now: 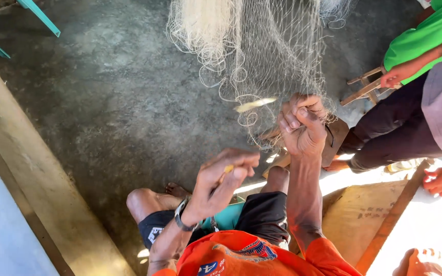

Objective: Repairing or weaving a fishing net using a wooden shuttle to tie knots and create mesh.

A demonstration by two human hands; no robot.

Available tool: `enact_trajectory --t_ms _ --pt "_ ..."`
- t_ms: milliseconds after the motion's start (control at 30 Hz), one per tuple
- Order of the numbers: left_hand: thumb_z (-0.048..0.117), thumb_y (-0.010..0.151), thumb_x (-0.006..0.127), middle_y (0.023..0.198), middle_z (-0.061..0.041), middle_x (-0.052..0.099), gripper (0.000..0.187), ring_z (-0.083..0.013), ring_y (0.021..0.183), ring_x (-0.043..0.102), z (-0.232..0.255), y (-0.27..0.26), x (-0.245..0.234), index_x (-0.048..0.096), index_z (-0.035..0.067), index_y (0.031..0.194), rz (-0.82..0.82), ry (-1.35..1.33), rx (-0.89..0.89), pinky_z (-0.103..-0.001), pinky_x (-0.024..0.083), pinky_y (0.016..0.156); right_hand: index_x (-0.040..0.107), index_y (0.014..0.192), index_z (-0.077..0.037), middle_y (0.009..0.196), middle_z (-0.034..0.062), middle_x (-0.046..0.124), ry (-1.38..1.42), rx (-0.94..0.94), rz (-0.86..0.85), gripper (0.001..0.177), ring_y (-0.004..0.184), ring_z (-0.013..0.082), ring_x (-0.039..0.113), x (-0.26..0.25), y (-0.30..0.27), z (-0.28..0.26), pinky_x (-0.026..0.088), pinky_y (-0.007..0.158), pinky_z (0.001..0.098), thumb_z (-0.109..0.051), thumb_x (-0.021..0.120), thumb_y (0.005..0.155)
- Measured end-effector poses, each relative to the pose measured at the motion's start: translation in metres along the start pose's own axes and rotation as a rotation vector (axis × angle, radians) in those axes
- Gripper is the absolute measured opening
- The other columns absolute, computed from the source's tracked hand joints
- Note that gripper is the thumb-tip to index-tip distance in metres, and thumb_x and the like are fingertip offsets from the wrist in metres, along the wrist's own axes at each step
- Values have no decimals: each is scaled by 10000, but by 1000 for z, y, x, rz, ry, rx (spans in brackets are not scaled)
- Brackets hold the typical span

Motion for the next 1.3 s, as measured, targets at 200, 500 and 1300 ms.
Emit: enact_trajectory --t_ms 200,500,1300 --pt "361 1088 349 997 -147 672 360 -317 923 707 43 -61 0 561 88 1187 120 67 265 -490 568 885 621 945 -79 745 14 500 100 4 -19 119 579 81 446 20 7 -4 423 506 196 12 589 876" --pt "318 1004 532 992 20 702 187 -91 1019 640 60 -126 4 684 215 966 470 461 282 -296 505 979 613 888 -53 679 31 488 85 -59 -49 116 553 98 448 21 7 5 418 493 210 50 561 872" --pt "100 993 478 751 -151 538 175 -322 651 569 -63 26 23 499 6 1138 -105 233 -95 -431 476 609 596 984 -47 784 74 639 -232 -469 58 91 573 100 592 -8 -24 -10 513 532 228 -115 536 973"
Point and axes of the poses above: each hand's wrist, its own y-axis towards the middle knuckle, its own x-axis out of the palm, z = x × y, the point moved 9 cm from there along y, towards the middle knuckle
